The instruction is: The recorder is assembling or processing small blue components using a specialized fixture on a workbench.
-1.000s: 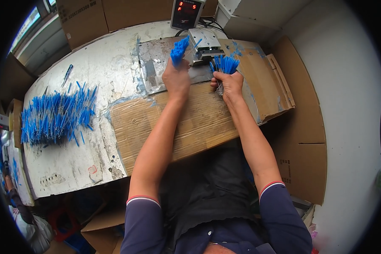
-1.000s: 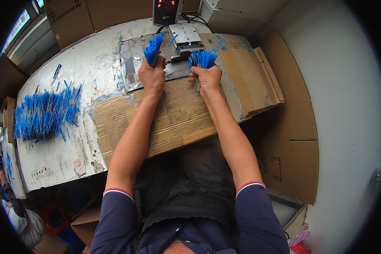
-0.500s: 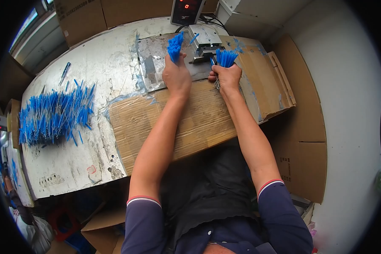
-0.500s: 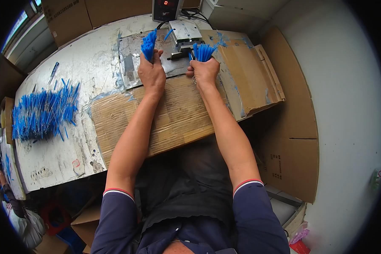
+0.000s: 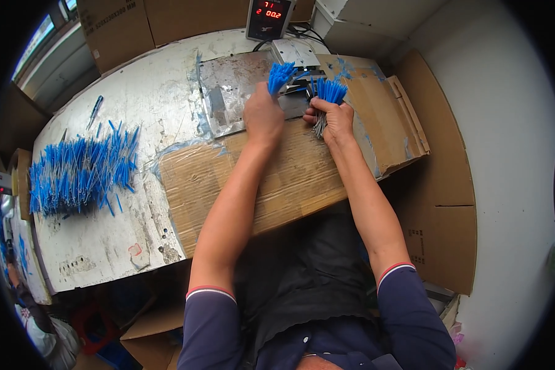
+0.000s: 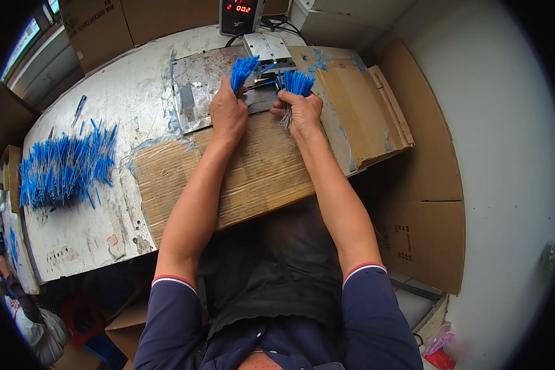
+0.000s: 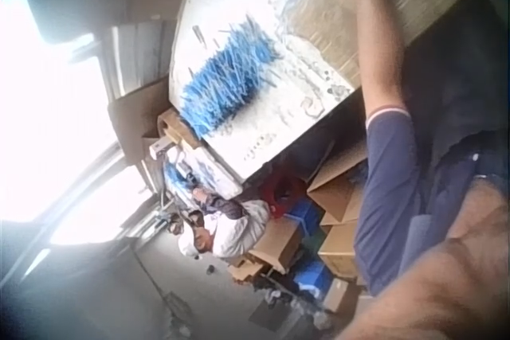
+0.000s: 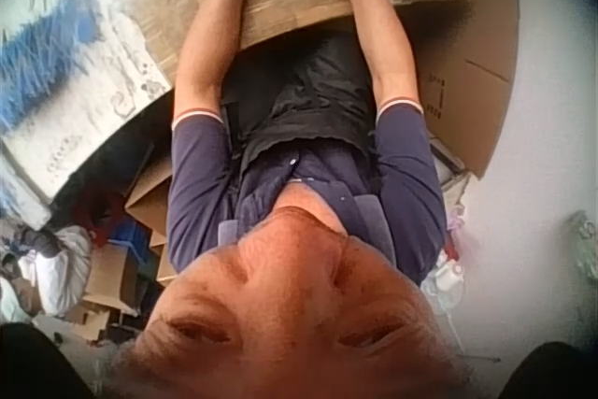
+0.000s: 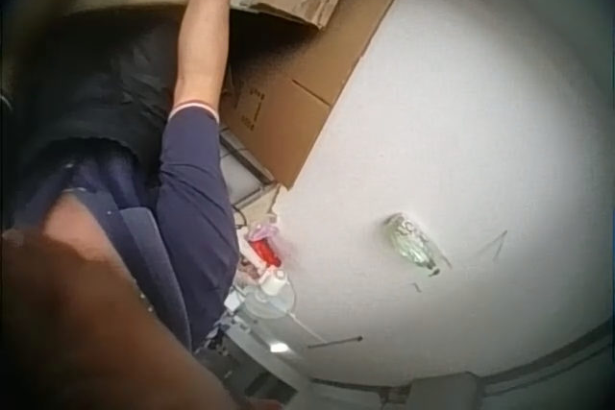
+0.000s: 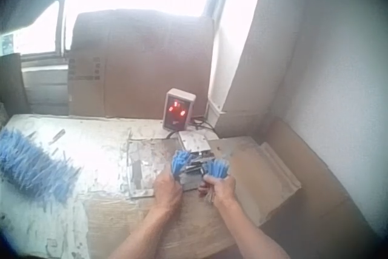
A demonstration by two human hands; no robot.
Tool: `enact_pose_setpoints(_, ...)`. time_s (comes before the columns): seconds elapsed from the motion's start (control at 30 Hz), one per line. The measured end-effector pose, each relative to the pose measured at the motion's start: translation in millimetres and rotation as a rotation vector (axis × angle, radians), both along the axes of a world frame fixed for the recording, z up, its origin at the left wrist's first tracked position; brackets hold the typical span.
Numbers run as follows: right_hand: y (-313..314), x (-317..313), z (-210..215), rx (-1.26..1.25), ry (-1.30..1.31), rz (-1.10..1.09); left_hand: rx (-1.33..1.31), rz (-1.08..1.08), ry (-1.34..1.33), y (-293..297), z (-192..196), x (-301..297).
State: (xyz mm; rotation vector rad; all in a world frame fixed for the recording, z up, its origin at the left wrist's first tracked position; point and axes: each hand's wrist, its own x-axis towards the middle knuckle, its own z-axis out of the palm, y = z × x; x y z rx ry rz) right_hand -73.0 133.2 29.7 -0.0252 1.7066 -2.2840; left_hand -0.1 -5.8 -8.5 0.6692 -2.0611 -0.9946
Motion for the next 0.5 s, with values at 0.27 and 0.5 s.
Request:
enact_pose_setpoints(0.27,12,11,3,0.134,0.042,0.092,-0.162,-0.068,0.034,0,5,4)
enact_pose_setpoints(0.5,5,1,3,0.235,-0.004,0.042,-0.285,-0.052,0.000,3,7,4)
